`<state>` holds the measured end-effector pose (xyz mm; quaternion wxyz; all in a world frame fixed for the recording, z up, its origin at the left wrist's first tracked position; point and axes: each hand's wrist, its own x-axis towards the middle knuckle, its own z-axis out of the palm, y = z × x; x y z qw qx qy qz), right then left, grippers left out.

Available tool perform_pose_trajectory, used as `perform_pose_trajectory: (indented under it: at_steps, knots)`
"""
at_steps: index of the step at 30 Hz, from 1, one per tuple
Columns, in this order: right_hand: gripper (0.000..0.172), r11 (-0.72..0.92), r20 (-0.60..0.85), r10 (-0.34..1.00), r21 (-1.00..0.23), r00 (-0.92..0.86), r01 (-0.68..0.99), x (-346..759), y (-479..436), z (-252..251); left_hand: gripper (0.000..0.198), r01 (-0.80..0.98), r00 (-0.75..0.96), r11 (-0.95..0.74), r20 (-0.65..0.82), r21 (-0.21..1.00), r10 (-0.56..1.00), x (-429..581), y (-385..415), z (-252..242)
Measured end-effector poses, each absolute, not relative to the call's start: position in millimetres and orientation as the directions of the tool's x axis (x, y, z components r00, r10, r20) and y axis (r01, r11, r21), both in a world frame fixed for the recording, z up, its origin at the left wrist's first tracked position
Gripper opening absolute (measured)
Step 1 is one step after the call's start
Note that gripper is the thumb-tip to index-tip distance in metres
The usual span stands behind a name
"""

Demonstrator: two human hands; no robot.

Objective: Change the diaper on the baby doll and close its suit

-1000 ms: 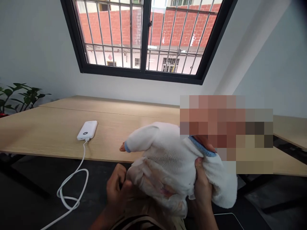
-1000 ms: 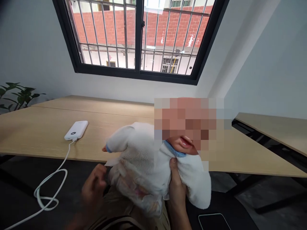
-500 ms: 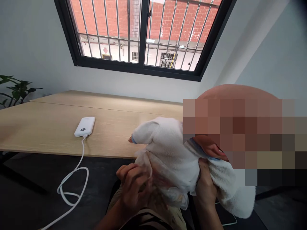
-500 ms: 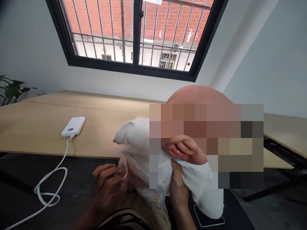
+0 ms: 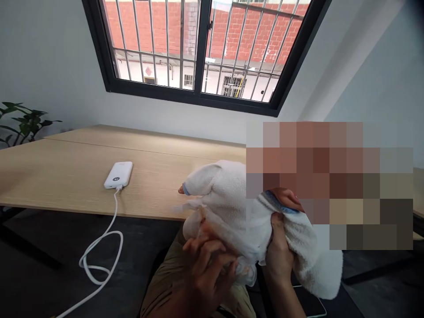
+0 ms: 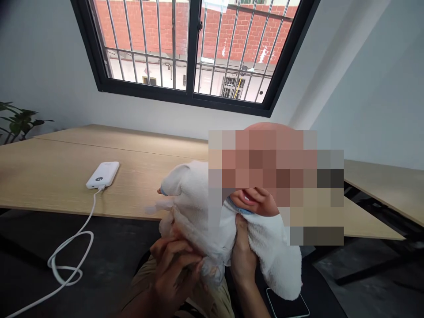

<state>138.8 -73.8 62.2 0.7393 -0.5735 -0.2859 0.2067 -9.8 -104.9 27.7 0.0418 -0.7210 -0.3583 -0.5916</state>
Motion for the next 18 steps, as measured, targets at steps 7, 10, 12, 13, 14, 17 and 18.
perform_pose_trajectory:
  at_steps: [7,10,12,13,14,17,18]
  knots:
    - [0.063,0.235,0.181,0.636,-0.971,0.75,0.035,136.4,-71.9,67.8,0.024,0.454,0.115,-0.88,0.971,0.137,0.21,1.5,-106.4,38.6]
    - [0.063,0.264,0.201,0.641,-0.964,0.741,0.033,134.5,-72.4,68.7,0.042,0.563,0.17,-0.819,0.954,0.11,0.245,-11.3,-99.3,52.7]
    - [0.059,0.274,0.195,0.653,-0.962,0.731,0.013,135.2,-71.9,66.8,0.052,0.585,0.216,-0.806,0.94,0.093,0.265,-22.4,-94.2,57.8]
    - [0.056,0.274,0.188,0.656,-0.962,0.731,0.001,136.4,-71.2,65.4,0.049,0.563,0.251,-0.822,0.929,0.087,0.271,-28.0,-92.5,57.8]
    - [0.053,0.275,0.181,0.656,-0.961,0.733,-0.008,138.0,-70.3,64.2,0.046,0.524,0.288,-0.848,0.921,0.078,0.262,-33.5,-91.8,56.2]
    - [0.051,0.323,0.189,0.644,-0.945,0.741,-0.04,144.4,-66.5,62.1,0.047,0.427,0.393,-0.897,0.87,0.113,0.297,-49.8,-94.9,47.0]
    - [0.051,0.351,0.198,0.635,-0.935,0.747,-0.05,146.8,-65.0,62.1,0.044,0.431,0.408,-0.889,0.845,0.155,0.345,-55.1,-96.8,44.7]
